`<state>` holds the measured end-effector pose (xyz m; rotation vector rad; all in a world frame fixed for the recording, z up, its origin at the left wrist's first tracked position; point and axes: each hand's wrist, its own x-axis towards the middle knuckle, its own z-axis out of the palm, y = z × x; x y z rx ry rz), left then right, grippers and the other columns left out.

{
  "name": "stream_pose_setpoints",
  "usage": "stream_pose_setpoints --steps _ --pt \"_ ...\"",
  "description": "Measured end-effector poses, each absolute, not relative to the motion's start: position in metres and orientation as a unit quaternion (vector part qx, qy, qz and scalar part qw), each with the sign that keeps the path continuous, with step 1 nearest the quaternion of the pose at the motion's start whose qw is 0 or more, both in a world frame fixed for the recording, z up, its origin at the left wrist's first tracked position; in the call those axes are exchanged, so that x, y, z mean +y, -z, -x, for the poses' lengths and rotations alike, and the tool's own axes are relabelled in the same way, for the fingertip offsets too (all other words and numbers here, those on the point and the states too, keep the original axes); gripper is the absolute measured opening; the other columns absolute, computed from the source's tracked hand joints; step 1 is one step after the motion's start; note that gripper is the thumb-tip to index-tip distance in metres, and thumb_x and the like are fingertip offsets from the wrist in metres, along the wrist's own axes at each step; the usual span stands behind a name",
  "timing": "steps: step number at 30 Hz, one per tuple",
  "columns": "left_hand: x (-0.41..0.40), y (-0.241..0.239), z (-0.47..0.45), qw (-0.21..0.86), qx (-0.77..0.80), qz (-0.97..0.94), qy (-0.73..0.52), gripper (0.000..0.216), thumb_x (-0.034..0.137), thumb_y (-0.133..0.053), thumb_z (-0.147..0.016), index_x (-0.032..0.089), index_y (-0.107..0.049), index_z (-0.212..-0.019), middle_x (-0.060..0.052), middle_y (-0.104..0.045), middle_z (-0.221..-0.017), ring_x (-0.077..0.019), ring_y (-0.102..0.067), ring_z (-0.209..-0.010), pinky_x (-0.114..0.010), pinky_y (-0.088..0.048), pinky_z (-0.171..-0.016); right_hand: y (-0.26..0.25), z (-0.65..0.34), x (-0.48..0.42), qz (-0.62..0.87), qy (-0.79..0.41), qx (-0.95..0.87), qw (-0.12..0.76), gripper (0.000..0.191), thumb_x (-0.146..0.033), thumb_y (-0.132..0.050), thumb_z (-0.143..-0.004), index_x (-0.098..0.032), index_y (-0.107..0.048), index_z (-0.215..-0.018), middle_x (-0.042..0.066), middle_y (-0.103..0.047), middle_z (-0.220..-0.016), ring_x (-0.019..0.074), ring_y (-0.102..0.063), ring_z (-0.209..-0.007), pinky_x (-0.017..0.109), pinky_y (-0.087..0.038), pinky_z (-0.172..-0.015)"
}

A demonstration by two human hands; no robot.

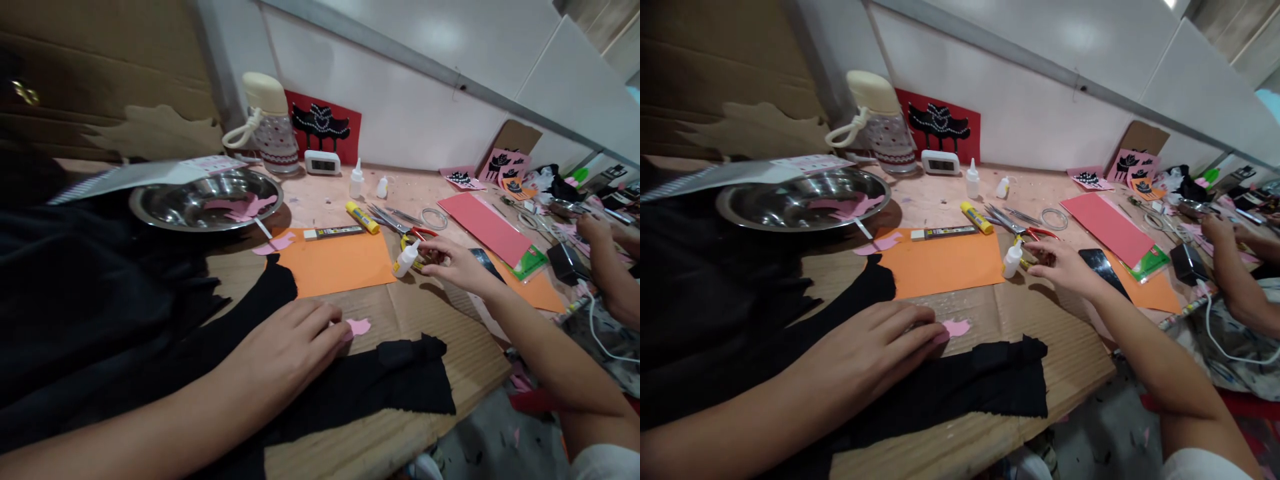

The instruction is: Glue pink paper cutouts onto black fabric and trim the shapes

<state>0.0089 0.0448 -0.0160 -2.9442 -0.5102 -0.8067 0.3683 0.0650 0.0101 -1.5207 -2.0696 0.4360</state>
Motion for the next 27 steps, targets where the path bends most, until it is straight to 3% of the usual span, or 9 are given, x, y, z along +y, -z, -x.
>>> stream_pose_setpoints --steps 4,8,10,15,18,21,24,27 --pt "0.021 0.004 -0.003 0.104 -0.142 0.96 0.216 0.037 -0.002 -0.044 -0.096 0.014 -0.075 -0.106 -0.006 -0.076 -0.086 -0.0225 -0.068 -0.075 -0.037 -0.055 -0.074 -0.009 -0.352 0.068 0.576 -0.126 -0.777 0.22 0.048 -0.037 -0.089 -0.078 -0.023 -0.076 -0.122 0.01 -0.068 -0.112 0.0296 -0.065 -0.105 0.046 -0.055 -0.094" --pt "-0.008 -0.002 0.0 0.135 -0.139 0.972 0.131 0.037 -0.003 -0.052 -0.09 0.014 -0.075 -0.113 -0.009 -0.081 -0.104 -0.0216 -0.071 -0.08 -0.034 -0.055 -0.075 -0.003 -0.331 0.073 0.595 -0.103 -0.771 0.2 0.02 -0.036 -0.085 -0.082 -0.02 -0.079 -0.093 0.01 -0.068 -0.107 0.0321 -0.063 -0.109 0.049 -0.05 -0.099" --pt "-0.019 -0.002 -0.001 0.152 -0.14 0.972 0.11 0.035 0.001 -0.054 -0.09 0.014 -0.075 -0.115 -0.013 -0.08 -0.119 -0.0215 -0.07 -0.074 -0.034 -0.054 -0.068 -0.003 -0.322 0.073 0.586 -0.101 -0.773 0.22 0.013 -0.033 -0.08 -0.087 -0.02 -0.075 -0.087 0.01 -0.07 -0.104 0.0307 -0.064 -0.105 0.047 -0.05 -0.098" --pt "-0.028 -0.002 -0.003 0.157 -0.171 0.97 0.071 0.038 0.007 -0.054 -0.086 0.012 -0.073 -0.119 -0.022 -0.073 -0.135 -0.0182 -0.064 -0.055 -0.033 -0.047 -0.05 -0.023 -0.3 0.059 0.533 -0.238 -0.751 0.307 0.025 -0.037 -0.064 -0.098 -0.02 -0.068 -0.117 0.009 -0.073 -0.113 0.0261 -0.068 -0.103 0.042 -0.053 -0.093" --pt "-0.027 0.0 -0.006 0.147 -0.195 0.967 0.075 0.04 0.007 -0.055 -0.081 0.013 -0.073 -0.116 -0.022 -0.072 -0.135 -0.0176 -0.063 -0.052 -0.032 -0.048 -0.048 -0.038 -0.28 0.049 0.458 -0.306 -0.77 0.321 0.034 -0.04 -0.066 -0.099 -0.023 -0.067 -0.128 0.008 -0.073 -0.118 0.0244 -0.068 -0.107 0.039 -0.053 -0.095" --pt "-0.025 0.003 -0.01 0.142 -0.218 0.961 0.092 0.038 0.007 -0.057 -0.078 0.014 -0.074 -0.111 -0.021 -0.072 -0.135 -0.0183 -0.065 -0.052 -0.031 -0.051 -0.048 -0.042 -0.258 0.047 0.418 -0.403 -0.734 0.352 0.044 -0.051 -0.069 -0.097 -0.027 -0.069 -0.135 0.005 -0.071 -0.128 0.0204 -0.067 -0.103 0.034 -0.055 -0.088" --pt "-0.024 0.005 -0.014 0.142 -0.231 0.954 0.127 0.032 0.011 -0.062 -0.076 0.015 -0.076 -0.104 -0.02 -0.075 -0.13 -0.0194 -0.066 -0.05 -0.031 -0.053 -0.046 -0.034 -0.243 0.05 0.4 -0.533 -0.621 0.412 0.051 -0.063 -0.077 -0.086 -0.028 -0.075 -0.123 0.003 -0.073 -0.113 0.0145 -0.062 -0.08 0.027 -0.054 -0.07" --pt "-0.024 0.005 -0.016 0.137 -0.233 0.955 0.125 0.033 0.012 -0.064 -0.072 0.016 -0.077 -0.102 -0.02 -0.076 -0.128 -0.0195 -0.066 -0.05 -0.03 -0.053 -0.046 -0.024 -0.238 0.051 0.415 -0.597 -0.506 0.464 0.048 -0.061 -0.091 -0.07 -0.025 -0.078 -0.1 -0.001 -0.068 -0.084 0.0117 -0.056 -0.067 0.022 -0.049 -0.059"
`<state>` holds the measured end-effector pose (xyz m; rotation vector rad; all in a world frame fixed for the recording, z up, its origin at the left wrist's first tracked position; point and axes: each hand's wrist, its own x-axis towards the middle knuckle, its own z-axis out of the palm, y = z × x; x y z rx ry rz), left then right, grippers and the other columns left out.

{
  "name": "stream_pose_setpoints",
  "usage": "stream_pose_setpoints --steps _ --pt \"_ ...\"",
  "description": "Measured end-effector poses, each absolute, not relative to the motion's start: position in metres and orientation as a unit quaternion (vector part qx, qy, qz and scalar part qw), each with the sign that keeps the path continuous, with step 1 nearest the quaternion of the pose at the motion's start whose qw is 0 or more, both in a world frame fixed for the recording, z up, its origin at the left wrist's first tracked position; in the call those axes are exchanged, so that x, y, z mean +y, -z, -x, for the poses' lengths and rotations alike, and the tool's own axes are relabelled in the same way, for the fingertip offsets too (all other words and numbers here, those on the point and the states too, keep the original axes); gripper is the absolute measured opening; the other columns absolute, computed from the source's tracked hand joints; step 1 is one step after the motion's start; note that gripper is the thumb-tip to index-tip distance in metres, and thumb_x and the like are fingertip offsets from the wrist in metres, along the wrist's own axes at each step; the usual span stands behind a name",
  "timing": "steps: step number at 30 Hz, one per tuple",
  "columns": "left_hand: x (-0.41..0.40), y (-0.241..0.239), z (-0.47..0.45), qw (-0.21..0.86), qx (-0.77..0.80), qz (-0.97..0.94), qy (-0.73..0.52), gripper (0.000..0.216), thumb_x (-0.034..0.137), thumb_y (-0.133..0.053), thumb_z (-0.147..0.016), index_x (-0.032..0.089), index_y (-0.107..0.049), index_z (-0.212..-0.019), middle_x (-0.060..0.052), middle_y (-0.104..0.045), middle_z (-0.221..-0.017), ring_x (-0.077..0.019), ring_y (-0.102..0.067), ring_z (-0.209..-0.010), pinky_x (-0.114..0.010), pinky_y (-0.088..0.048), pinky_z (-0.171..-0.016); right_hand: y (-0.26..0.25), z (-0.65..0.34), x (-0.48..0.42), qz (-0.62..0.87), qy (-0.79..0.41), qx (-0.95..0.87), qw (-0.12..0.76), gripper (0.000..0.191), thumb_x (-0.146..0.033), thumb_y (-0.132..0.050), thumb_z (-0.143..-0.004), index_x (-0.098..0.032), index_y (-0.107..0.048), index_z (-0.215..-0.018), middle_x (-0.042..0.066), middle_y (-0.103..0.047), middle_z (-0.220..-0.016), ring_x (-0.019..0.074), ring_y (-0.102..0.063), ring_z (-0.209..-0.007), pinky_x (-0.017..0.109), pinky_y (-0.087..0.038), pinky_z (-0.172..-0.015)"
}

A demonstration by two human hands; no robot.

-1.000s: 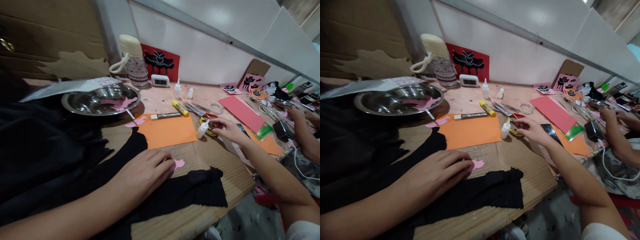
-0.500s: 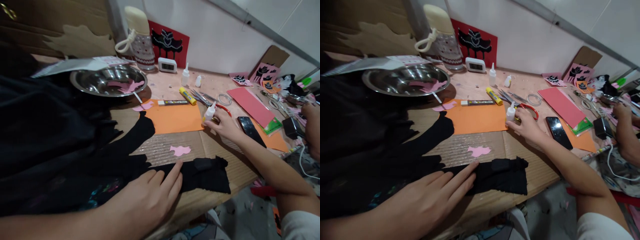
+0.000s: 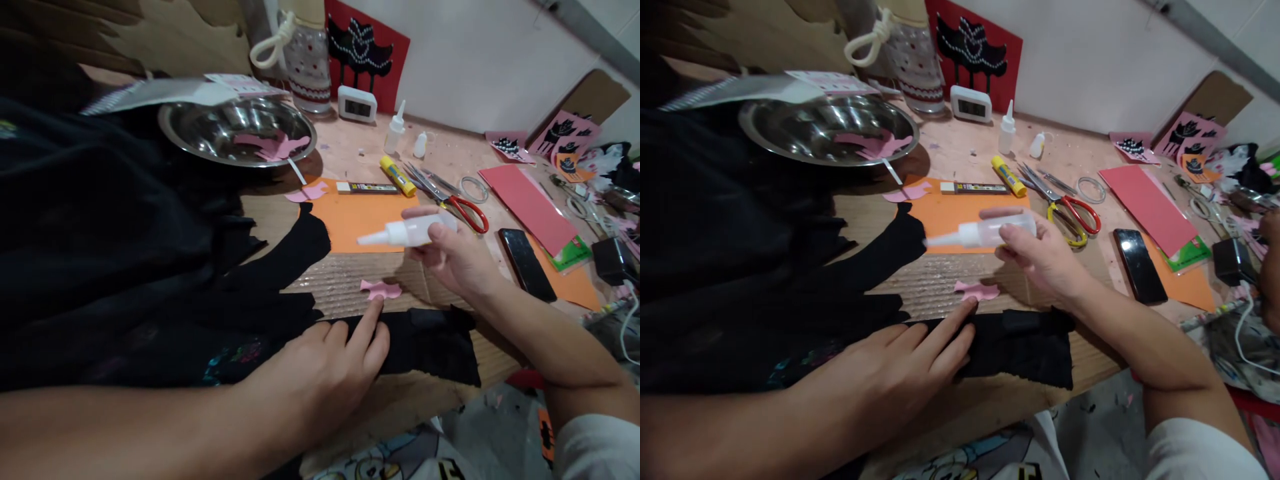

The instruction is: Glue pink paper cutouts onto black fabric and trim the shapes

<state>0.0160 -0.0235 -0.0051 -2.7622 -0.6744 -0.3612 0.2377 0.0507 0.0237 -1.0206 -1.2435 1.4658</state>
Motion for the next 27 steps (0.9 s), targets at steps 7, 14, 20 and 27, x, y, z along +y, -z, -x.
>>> stream_pose_setpoints --steps 7,14,20,27 --pt "-0.028 0.01 -0.018 0.12 -0.254 0.955 0.096 0.039 0.017 -0.066 -0.075 0.017 -0.075 -0.112 -0.021 -0.072 -0.134 -0.0208 -0.068 -0.053 -0.032 -0.051 -0.048 -0.003 -0.234 0.051 0.475 -0.57 -0.461 0.486 0.053 -0.064 -0.092 -0.067 -0.022 -0.063 -0.078 -0.008 -0.051 -0.062 0.0081 -0.042 -0.05 0.019 -0.036 -0.045" --pt "-0.032 0.022 -0.016 0.103 -0.266 0.951 0.116 0.038 0.021 -0.067 -0.078 0.017 -0.072 -0.115 -0.023 -0.071 -0.136 -0.0217 -0.063 -0.053 -0.035 -0.043 -0.051 0.011 -0.238 0.055 0.478 -0.547 -0.521 0.448 0.038 -0.055 -0.083 -0.082 -0.021 -0.067 -0.08 -0.005 -0.059 -0.065 0.0094 -0.05 -0.054 0.02 -0.042 -0.051" --pt "-0.03 0.014 -0.015 0.106 -0.254 0.957 0.098 0.036 0.022 -0.068 -0.081 0.016 -0.072 -0.116 -0.024 -0.071 -0.136 -0.0191 -0.062 -0.054 -0.034 -0.042 -0.051 0.004 -0.243 0.055 0.5 -0.499 -0.574 0.414 0.048 -0.065 -0.075 -0.085 -0.018 -0.077 -0.076 -0.003 -0.06 -0.055 0.0092 -0.046 -0.044 0.022 -0.036 -0.043" --pt "-0.028 0.003 -0.01 0.108 -0.223 0.967 0.064 0.036 0.017 -0.056 -0.093 0.013 -0.071 -0.126 -0.024 -0.071 -0.137 -0.0192 -0.065 -0.059 -0.033 -0.045 -0.052 0.0 -0.239 0.051 0.523 -0.466 -0.589 0.404 0.048 -0.067 -0.077 -0.082 -0.02 -0.076 -0.073 0.0 -0.069 -0.061 0.0132 -0.06 -0.051 0.024 -0.048 -0.049"
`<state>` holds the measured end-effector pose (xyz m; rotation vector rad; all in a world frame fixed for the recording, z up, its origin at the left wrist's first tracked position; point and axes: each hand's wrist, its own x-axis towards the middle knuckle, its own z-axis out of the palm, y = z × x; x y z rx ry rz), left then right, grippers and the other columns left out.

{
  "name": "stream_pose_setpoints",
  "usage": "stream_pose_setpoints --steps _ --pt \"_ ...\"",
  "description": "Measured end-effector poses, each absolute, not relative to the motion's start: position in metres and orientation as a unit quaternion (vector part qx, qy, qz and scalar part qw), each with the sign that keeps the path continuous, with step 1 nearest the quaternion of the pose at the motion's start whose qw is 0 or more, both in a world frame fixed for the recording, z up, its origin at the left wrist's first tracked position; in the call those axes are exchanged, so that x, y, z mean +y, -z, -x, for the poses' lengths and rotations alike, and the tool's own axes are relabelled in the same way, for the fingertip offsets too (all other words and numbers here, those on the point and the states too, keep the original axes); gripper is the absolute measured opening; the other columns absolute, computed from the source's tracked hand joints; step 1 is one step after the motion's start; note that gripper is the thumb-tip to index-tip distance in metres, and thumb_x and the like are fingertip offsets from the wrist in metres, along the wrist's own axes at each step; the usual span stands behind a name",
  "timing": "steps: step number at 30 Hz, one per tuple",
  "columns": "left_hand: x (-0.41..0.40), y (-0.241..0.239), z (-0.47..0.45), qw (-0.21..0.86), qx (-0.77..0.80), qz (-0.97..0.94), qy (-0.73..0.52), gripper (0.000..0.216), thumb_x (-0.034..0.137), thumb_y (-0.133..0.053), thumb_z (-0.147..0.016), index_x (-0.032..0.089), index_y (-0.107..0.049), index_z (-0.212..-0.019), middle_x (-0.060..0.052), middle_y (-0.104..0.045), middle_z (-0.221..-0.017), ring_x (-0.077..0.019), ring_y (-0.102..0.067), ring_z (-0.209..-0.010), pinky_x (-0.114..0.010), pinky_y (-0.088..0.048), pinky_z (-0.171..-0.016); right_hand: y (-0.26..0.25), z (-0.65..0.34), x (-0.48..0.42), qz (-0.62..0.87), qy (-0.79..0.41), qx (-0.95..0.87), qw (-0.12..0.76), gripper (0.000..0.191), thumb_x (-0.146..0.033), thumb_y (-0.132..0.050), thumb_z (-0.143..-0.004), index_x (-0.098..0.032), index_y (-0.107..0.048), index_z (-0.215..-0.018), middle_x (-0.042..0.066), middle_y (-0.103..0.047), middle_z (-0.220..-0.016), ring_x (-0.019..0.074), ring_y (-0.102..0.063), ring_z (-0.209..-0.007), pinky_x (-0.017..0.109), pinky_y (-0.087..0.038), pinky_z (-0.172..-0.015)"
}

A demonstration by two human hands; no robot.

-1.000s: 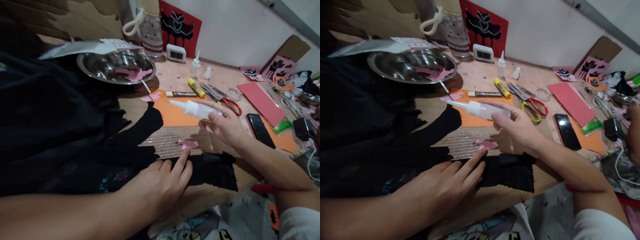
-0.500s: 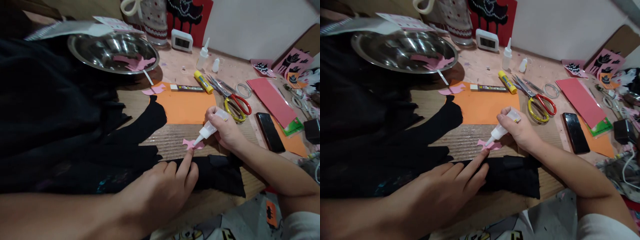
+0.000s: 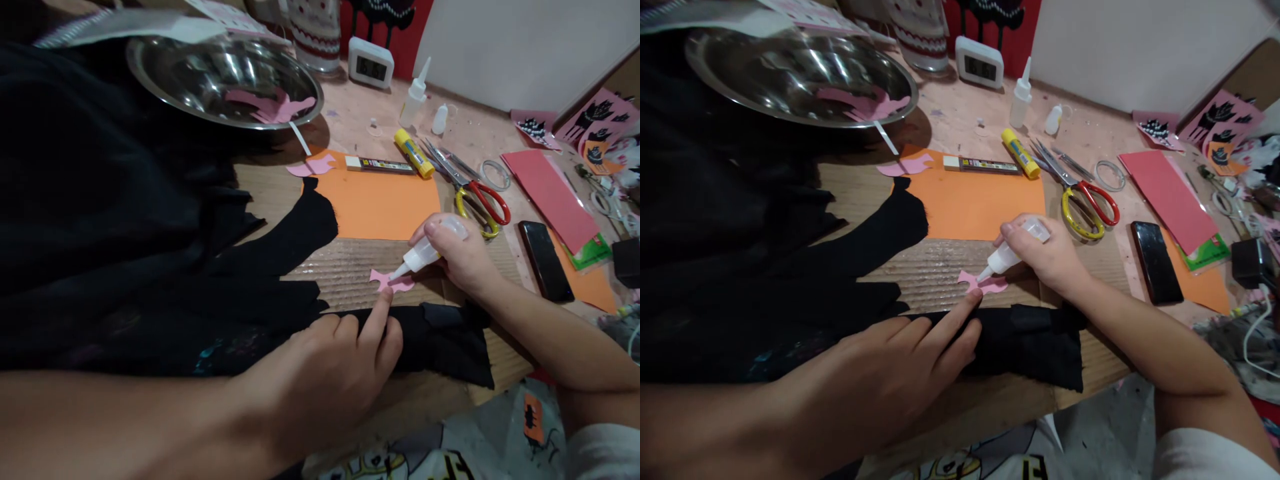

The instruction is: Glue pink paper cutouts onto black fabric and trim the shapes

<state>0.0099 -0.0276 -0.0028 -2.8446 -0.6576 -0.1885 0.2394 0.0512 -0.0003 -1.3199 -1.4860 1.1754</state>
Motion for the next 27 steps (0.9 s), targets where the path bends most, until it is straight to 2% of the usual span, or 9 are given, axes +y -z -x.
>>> stream_pose_setpoints --steps 5,13,27 --pt "-0.0297 0.0064 -0.0114 0.107 -0.221 0.967 0.06 0.038 0.012 -0.05 -0.095 0.013 -0.07 -0.127 -0.022 -0.073 -0.134 -0.0187 -0.065 -0.057 -0.033 -0.048 -0.051 -0.0014 -0.2373 0.0499 0.535 -0.451 -0.595 0.397 0.051 -0.07 -0.079 -0.078 -0.021 -0.073 -0.071 0.002 -0.072 -0.064 0.0143 -0.062 -0.054 0.025 -0.05 -0.051" --pt "-0.029 0.0065 -0.0111 0.111 -0.219 0.967 0.064 0.037 0.012 -0.05 -0.096 0.012 -0.07 -0.127 -0.023 -0.073 -0.135 -0.019 -0.067 -0.058 -0.032 -0.049 -0.051 -0.0018 -0.2358 0.0502 0.537 -0.463 -0.576 0.406 0.051 -0.071 -0.082 -0.075 -0.022 -0.07 -0.072 0.001 -0.07 -0.064 0.0139 -0.061 -0.053 0.025 -0.05 -0.051" --pt "-0.029 0.0078 -0.0128 0.101 -0.223 0.967 0.069 0.035 0.015 -0.054 -0.097 0.012 -0.069 -0.128 -0.024 -0.072 -0.135 -0.0179 -0.064 -0.056 -0.033 -0.046 -0.052 0.0003 -0.2389 0.051 0.528 -0.453 -0.596 0.4 0.047 -0.068 -0.08 -0.08 -0.022 -0.071 -0.073 0.0 -0.071 -0.066 0.0133 -0.061 -0.056 0.024 -0.049 -0.054"
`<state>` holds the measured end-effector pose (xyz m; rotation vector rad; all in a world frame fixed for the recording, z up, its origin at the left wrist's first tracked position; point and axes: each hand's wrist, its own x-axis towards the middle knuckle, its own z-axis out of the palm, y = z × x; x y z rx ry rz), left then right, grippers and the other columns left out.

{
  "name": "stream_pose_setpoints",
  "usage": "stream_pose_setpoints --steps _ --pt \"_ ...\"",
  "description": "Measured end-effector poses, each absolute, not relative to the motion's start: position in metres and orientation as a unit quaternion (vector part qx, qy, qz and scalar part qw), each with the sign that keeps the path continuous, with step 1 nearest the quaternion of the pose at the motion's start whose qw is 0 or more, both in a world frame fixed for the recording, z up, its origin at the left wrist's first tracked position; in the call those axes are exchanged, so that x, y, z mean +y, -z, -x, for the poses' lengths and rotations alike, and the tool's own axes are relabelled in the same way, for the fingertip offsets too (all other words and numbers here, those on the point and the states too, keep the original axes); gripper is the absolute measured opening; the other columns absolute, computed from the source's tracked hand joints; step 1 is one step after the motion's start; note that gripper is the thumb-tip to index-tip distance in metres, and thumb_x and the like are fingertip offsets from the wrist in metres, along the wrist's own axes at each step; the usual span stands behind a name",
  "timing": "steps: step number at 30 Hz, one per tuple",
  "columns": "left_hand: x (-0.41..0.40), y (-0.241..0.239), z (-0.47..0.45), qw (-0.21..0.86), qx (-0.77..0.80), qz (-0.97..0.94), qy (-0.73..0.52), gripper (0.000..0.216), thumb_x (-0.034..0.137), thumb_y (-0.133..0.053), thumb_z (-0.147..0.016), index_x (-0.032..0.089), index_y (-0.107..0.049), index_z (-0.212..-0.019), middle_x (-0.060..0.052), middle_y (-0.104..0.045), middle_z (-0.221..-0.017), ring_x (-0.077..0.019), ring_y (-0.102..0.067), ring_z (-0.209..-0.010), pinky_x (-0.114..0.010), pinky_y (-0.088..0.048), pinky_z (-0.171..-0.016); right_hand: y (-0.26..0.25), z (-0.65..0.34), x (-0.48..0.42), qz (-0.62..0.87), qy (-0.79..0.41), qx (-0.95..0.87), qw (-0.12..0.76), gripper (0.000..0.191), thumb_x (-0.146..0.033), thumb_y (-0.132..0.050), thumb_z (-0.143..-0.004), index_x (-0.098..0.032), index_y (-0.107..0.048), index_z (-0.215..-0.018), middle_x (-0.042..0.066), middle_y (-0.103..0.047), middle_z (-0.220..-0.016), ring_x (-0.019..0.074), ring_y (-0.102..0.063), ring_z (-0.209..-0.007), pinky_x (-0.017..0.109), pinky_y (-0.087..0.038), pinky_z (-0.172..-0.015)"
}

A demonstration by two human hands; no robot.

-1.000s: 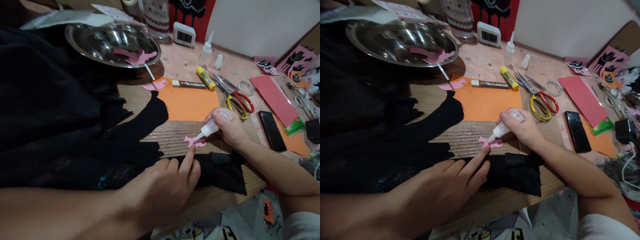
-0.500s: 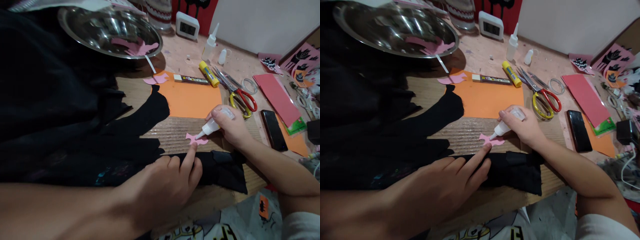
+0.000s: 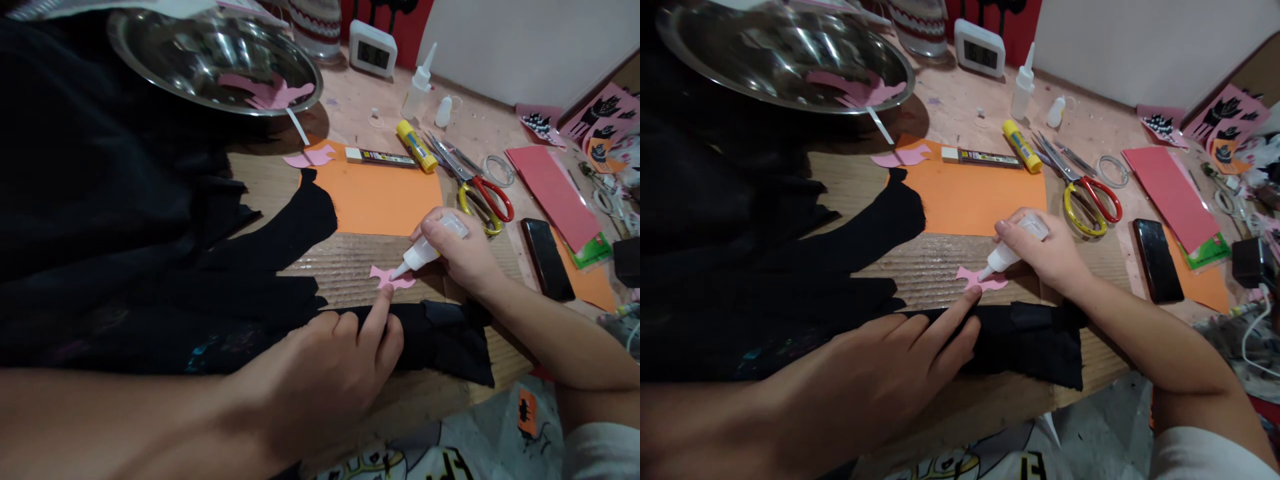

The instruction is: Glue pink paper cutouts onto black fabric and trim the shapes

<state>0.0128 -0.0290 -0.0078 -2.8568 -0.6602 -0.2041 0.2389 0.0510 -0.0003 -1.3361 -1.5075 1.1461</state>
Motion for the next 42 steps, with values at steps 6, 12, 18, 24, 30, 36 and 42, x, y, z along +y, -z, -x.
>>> stream_pose_setpoints --steps 6,12,18,24,30,36,42 --pt "-0.029 0.008 -0.011 0.101 -0.221 0.967 0.074 0.037 0.012 -0.051 -0.095 0.012 -0.069 -0.127 -0.024 -0.072 -0.135 -0.018 -0.064 -0.056 -0.033 -0.046 -0.051 -0.007 -0.234 0.051 0.532 -0.43 -0.621 0.383 0.048 -0.067 -0.08 -0.077 -0.022 -0.068 -0.068 0.001 -0.07 -0.063 0.0141 -0.06 -0.055 0.025 -0.047 -0.051" --pt "-0.03 0.006 -0.011 0.104 -0.222 0.967 0.069 0.036 0.014 -0.053 -0.096 0.012 -0.07 -0.128 -0.024 -0.073 -0.134 -0.0181 -0.064 -0.055 -0.033 -0.046 -0.05 -0.014 -0.232 0.043 0.537 -0.378 -0.653 0.378 0.033 -0.051 -0.078 -0.082 -0.024 -0.067 -0.069 -0.001 -0.066 -0.058 0.0141 -0.055 -0.052 0.025 -0.043 -0.048" --pt "-0.029 0.006 -0.011 0.108 -0.219 0.968 0.063 0.037 0.017 -0.054 -0.096 0.014 -0.07 -0.129 -0.023 -0.073 -0.134 -0.0183 -0.064 -0.056 -0.033 -0.045 -0.051 -0.02 -0.232 0.037 0.515 -0.367 -0.693 0.347 0.023 -0.042 -0.076 -0.083 -0.024 -0.067 -0.071 -0.001 -0.068 -0.059 0.0143 -0.055 -0.05 0.026 -0.041 -0.048" --pt "-0.028 0.002 -0.01 0.101 -0.225 0.967 0.071 0.034 0.017 -0.056 -0.095 0.013 -0.071 -0.125 -0.025 -0.071 -0.136 -0.0183 -0.065 -0.058 -0.031 -0.045 -0.051 -0.02 -0.232 0.039 0.52 -0.369 -0.686 0.351 0.022 -0.04 -0.075 -0.083 -0.024 -0.065 -0.07 -0.002 -0.063 -0.055 0.0138 -0.053 -0.049 0.025 -0.04 -0.046" --pt "-0.03 0.007 -0.008 0.124 -0.234 0.96 0.088 0.035 0.019 -0.062 -0.093 0.008 -0.071 -0.125 -0.029 -0.07 -0.135 -0.0199 -0.065 -0.062 -0.032 -0.047 -0.055 -0.02 -0.23 0.038 0.524 -0.377 -0.676 0.355 0.022 -0.039 -0.075 -0.081 -0.024 -0.065 -0.07 -0.003 -0.063 -0.055 0.0134 -0.052 -0.048 0.025 -0.04 -0.046" --pt "-0.028 0.005 -0.007 0.127 -0.213 0.966 0.069 0.036 0.012 -0.051 -0.097 0.009 -0.07 -0.128 -0.026 -0.075 -0.128 -0.02 -0.069 -0.064 -0.031 -0.049 -0.054 -0.02 -0.227 0.038 0.51 -0.386 -0.684 0.351 0.022 -0.04 -0.074 -0.082 -0.023 -0.067 -0.071 -0.002 -0.065 -0.058 0.0127 -0.053 -0.05 0.024 -0.039 -0.047" --pt "-0.028 0.002 -0.005 0.145 -0.205 0.966 0.067 0.036 0.01 -0.049 -0.099 0.01 -0.071 -0.128 -0.024 -0.076 -0.127 -0.0184 -0.066 -0.061 -0.031 -0.049 -0.055 -0.021 -0.231 0.04 0.509 -0.378 -0.682 0.365 0.027 -0.043 -0.076 -0.085 -0.022 -0.066 -0.072 -0.003 -0.063 -0.059 0.0117 -0.052 -0.051 0.024 -0.038 -0.046"
